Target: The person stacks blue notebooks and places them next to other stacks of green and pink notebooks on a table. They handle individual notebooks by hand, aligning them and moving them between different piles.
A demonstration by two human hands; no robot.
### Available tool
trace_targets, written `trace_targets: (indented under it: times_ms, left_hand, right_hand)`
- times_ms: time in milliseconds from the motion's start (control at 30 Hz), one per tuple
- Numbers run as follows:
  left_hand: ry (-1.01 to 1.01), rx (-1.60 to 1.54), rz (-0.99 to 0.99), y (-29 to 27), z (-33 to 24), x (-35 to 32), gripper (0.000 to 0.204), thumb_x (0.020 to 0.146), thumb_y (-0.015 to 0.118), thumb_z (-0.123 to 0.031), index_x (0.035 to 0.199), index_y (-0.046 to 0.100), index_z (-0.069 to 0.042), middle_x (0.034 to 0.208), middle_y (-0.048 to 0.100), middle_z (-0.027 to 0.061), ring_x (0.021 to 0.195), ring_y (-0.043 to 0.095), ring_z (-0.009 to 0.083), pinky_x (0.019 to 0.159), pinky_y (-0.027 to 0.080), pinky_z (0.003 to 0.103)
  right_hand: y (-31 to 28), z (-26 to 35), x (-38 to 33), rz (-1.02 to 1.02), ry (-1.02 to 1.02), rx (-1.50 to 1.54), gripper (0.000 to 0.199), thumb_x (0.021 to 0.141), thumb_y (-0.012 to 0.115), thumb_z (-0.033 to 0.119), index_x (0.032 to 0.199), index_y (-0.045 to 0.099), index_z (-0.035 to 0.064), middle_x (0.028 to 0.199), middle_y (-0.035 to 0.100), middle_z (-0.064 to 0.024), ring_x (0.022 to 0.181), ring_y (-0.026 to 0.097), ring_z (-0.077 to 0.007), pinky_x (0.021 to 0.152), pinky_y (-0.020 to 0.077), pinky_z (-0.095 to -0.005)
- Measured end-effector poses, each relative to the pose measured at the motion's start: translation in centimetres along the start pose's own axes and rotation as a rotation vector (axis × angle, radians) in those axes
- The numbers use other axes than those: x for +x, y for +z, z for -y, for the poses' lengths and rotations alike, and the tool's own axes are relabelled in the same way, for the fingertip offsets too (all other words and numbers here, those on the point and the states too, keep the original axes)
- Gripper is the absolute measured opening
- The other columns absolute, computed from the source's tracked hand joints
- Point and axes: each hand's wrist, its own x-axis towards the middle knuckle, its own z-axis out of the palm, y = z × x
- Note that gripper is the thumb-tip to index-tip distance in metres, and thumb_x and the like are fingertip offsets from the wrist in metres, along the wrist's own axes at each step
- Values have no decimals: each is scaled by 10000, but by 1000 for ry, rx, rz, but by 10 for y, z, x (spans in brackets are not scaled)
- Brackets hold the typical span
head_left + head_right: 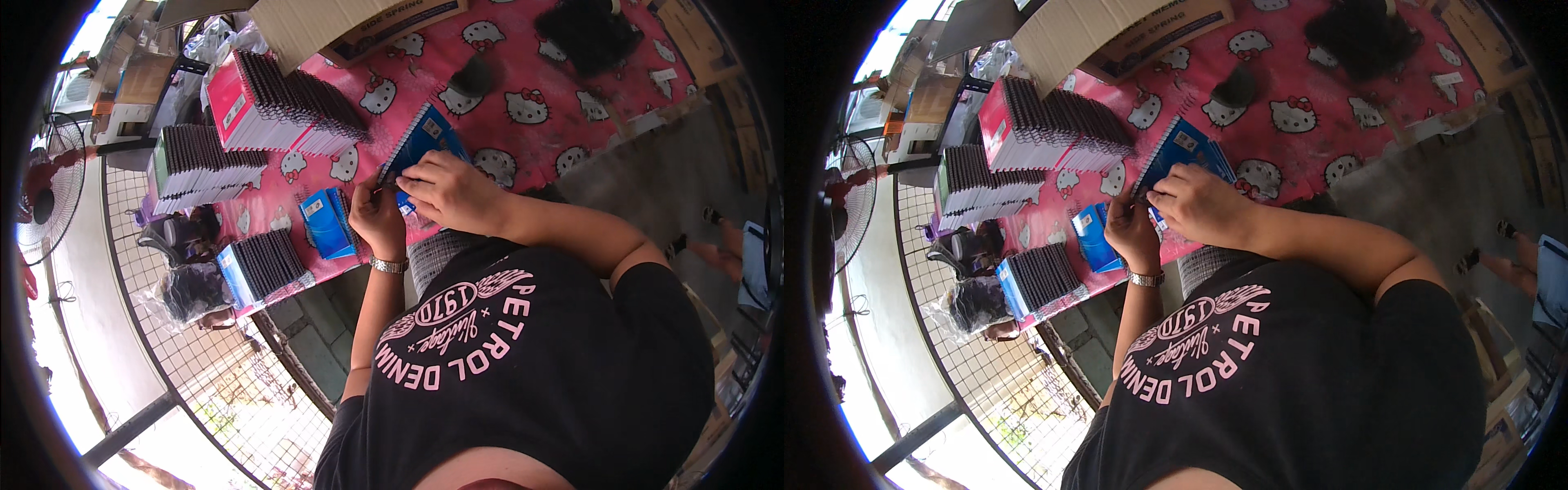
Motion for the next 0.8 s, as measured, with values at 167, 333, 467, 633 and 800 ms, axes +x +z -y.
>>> trace_targets:
  times_ms: [167, 333, 467, 633, 800]
  left_hand:
    - [140, 75, -3, -8, -6, -5, 159, 824, 687, 43, 981, 701, 21, 849, 691, 60, 720, 620, 107, 651, 508, 257]
    - [308, 229, 140, -86, -26, 27, 314, 731, 581, 141, 987, 694, -3, 944, 700, 110, 886, 674, 197, 764, 522, 297]
    - [174, 608, 248, -137, -39, 62, 171, 762, 564, 35, 885, 665, -28, 823, 654, 115, 772, 630, 275, 676, 499, 372]
    - [211, 1015, 414, -121, 54, 81, 307, 803, 598, -99, 1107, 637, -126, 1114, 622, 136, 1119, 546, 345, 911, 450, 469]
    - [486, 853, 381, -43, 16, 52, 339, 792, 672, -121, 1128, 629, -103, 1167, 612, 109, 1121, 540, 329, 921, 456, 457]
  right_hand:
    - [0, 2, 0, 170, 666, 877, 286, 863, 704, 142, 1085, 674, -35, 1003, 693, -110, 906, 671, -168, 824, 521, -289]
    - [-50, -33, -27, -26, 279, 203, 272, 780, 741, 134, 1027, 689, 34, 1011, 677, -129, 939, 671, -272, 822, 529, -346]
    - [-74, -102, -67, 48, 461, -195, 299, 749, 727, 141, 1026, 658, 51, 999, 643, -137, 1007, 604, -330, 875, 491, -426]
    - [-100, -155, -47, -38, 454, -476, 276, 796, 711, 195, 1040, 655, 80, 1037, 629, -127, 1007, 586, -330, 876, 478, -432]
    - [-129, -225, -60, -203, 430, -905, 245, 836, 672, 188, 1056, 660, 82, 1031, 624, -123, 1003, 588, -319, 832, 503, -428]
